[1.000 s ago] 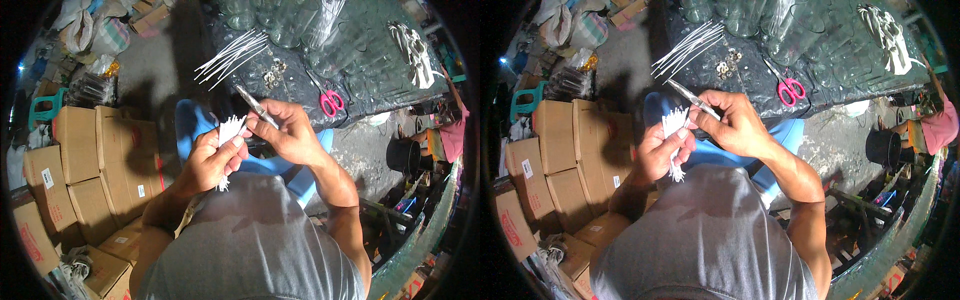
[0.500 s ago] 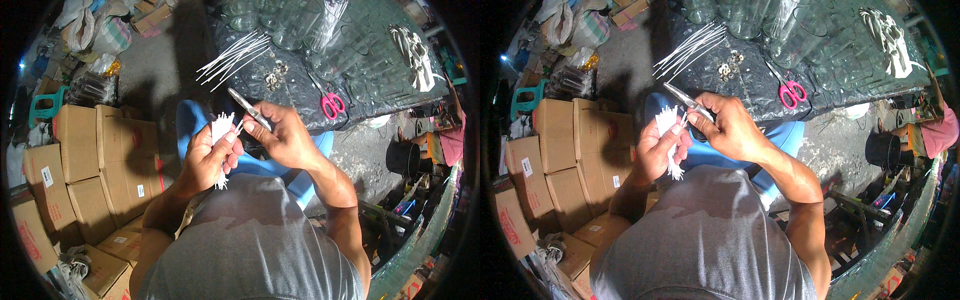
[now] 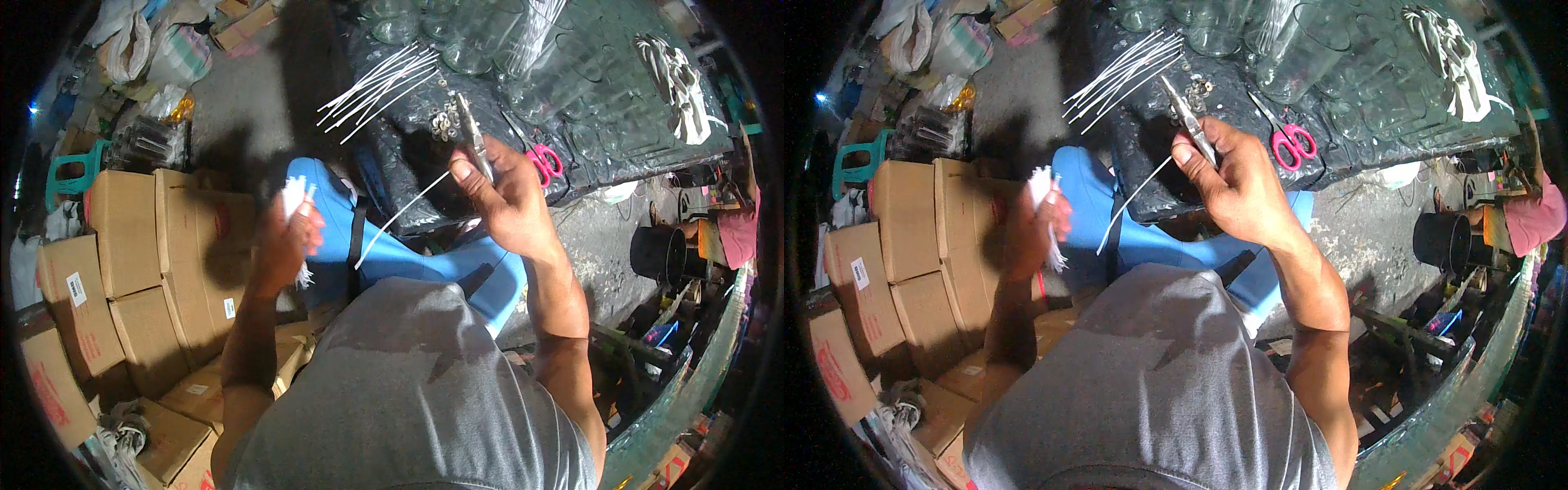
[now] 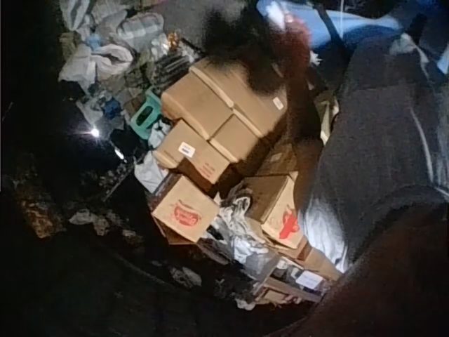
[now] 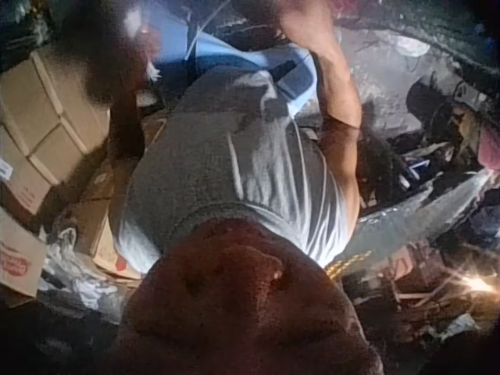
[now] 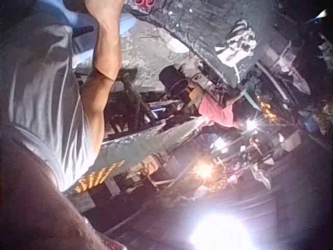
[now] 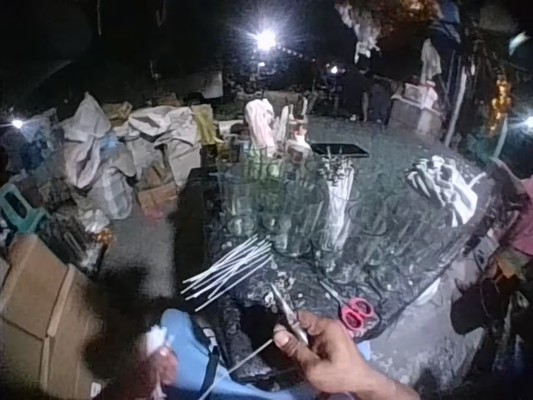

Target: The person repeatedly picks up white plastic sticks and small metal rings, then uses pliers to attach the rings to the sticks. The assembled items are placed on the table. The process is repeated for multiple sticks.

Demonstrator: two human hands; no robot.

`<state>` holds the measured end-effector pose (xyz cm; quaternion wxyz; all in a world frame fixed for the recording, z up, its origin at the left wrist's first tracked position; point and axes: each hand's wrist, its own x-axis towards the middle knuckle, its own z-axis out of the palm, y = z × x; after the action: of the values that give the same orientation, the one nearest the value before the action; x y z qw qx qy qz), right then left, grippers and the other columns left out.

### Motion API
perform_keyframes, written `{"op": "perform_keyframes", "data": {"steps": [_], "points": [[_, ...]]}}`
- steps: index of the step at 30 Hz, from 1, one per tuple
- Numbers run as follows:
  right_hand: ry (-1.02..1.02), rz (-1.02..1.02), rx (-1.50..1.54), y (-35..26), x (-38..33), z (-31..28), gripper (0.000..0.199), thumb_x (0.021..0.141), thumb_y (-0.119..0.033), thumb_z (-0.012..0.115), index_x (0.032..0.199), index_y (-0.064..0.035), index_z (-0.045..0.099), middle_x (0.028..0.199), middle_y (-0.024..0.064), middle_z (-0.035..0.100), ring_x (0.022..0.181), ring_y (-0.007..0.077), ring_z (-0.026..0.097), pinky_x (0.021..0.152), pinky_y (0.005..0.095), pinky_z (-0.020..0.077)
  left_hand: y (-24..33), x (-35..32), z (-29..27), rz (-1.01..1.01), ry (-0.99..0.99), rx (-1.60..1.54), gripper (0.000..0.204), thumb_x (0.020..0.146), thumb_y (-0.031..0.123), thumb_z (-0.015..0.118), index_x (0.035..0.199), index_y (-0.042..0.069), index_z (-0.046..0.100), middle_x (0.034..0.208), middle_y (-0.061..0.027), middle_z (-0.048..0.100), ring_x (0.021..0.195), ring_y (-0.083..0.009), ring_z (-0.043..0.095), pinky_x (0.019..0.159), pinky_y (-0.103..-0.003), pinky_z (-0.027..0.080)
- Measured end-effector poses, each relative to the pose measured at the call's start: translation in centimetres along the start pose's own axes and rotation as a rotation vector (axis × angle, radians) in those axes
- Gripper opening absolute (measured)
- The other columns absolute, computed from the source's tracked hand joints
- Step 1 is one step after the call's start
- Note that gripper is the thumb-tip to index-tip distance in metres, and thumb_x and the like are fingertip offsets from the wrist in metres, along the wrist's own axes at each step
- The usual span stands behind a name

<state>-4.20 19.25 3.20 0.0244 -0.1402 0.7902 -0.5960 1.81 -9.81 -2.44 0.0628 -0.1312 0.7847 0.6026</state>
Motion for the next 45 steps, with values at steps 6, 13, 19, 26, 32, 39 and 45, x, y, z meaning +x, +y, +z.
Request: {"op": "perform_keyframes", "data": {"steps": [6, 13, 19, 26, 32, 39, 45], "points": [[-0.155, 0.034, -0.113, -1.2, -0.4, 1.3, 0.02, 0.098, -0.019, 0.065, 0.098, 0.0012, 0.063, 0.069, 0.0072, 0.056, 0.067, 0.0097, 0.049, 0.06, 0.0326, 0.0429, 4.6, -0.2, 1.7, 0.335, -0.142, -0.014, 0.023, 0.091, 0.018, 0.072, 0.105, 0.0, 0.069, 0.093, -0.0062, 0.071, 0.08, -0.0112, 0.065, 0.073, -0.025, 0.051], [-0.125, 0.002, -0.003, -0.6, -1.1, 2.3, 0.015, 0.097, -0.014, 0.065, 0.103, 0.0001, 0.066, 0.07, 0.0082, 0.063, 0.064, 0.0078, 0.053, 0.057, 0.0297, 0.0447, 5.7, 0.0, 5.8, 0.308, -0.245, -0.146, 0.012, 0.087, 0.005, 0.075, 0.097, -0.002, 0.07, 0.078, -0.0054, 0.07, 0.068, -0.0077, 0.061, 0.061, -0.024, 0.048], [-0.057, 0.156, 0.399, 0.3, -1.3, 2.8, 0.01, 0.096, 0.0, 0.065, 0.105, 0.0023, 0.067, 0.09, 0.0027, 0.068, 0.083, 0.0081, 0.061, 0.074, 0.0246, 0.0513, 5.9, -0.4, 5.7, 0.181, -0.264, -0.276, 0.013, 0.092, 0.009, 0.071, 0.096, -0.003, 0.072, 0.076, -0.0024, 0.069, 0.065, -0.0042, 0.056, 0.058, -0.023, 0.045], [-0.076, 0.111, 0.434, 0.6, -1.5, 3.8, 0.004, 0.096, -0.001, 0.065, 0.099, 0.0012, 0.065, 0.083, 0.0028, 0.068, 0.077, 0.008, 0.061, 0.069, 0.024, 0.05, 6.2, -0.6, 6.0, 0.236, -0.297, -0.423, 0.012, 0.095, 0.004, 0.067, 0.1, -0.006, 0.071, 0.084, -0.0068, 0.073, 0.072, -0.0051, 0.061, 0.061, -0.021, 0.046], [-0.047, 0.127, 0.449, 0.1, -1.5, 4.1, 0.006, 0.097, -0.002, 0.064, 0.101, 0.0014, 0.066, 0.081, 0.0032, 0.068, 0.074, 0.0081, 0.061, 0.067, 0.0236, 0.0494, 6.0, -0.4, 6.0, 0.245, -0.309, -0.357, 0.011, 0.095, 0.003, 0.066, 0.095, -0.006, 0.072, 0.086, -0.0091, 0.074, 0.079, -0.009, 0.066, 0.071, -0.024, 0.053], [-0.029, 0.125, 0.429, 0.6, -1.6, 4.5, 0.007, 0.097, -0.004, 0.065, 0.101, 0.0013, 0.066, 0.079, 0.0026, 0.068, 0.072, 0.0071, 0.06, 0.064, 0.0231, 0.0484, 5.8, -0.5, 6.4, 0.262, -0.263, -0.372, 0.009, 0.092, 0.003, 0.068, 0.097, -0.004, 0.071, 0.081, -0.0081, 0.072, 0.059, -0.0046, 0.053, 0.053, -0.021, 0.041], [0.036, 0.077, 0.317, 0.5, -2.1, 4.9, 0.008, 0.095, -0.007, 0.069, 0.1, -0.0006, 0.067, 0.078, 0.0014, 0.068, 0.069, 0.0057, 0.059, 0.061, 0.0241, 0.0467, 5.2, -0.5, 6.0, 0.166, -0.255, -0.463, 0.009, 0.092, 0.005, 0.07, 0.095, -0.003, 0.072, 0.072, -0.004, 0.068, 0.056, -0.003, 0.053, 0.049, -0.021, 0.039]]}}
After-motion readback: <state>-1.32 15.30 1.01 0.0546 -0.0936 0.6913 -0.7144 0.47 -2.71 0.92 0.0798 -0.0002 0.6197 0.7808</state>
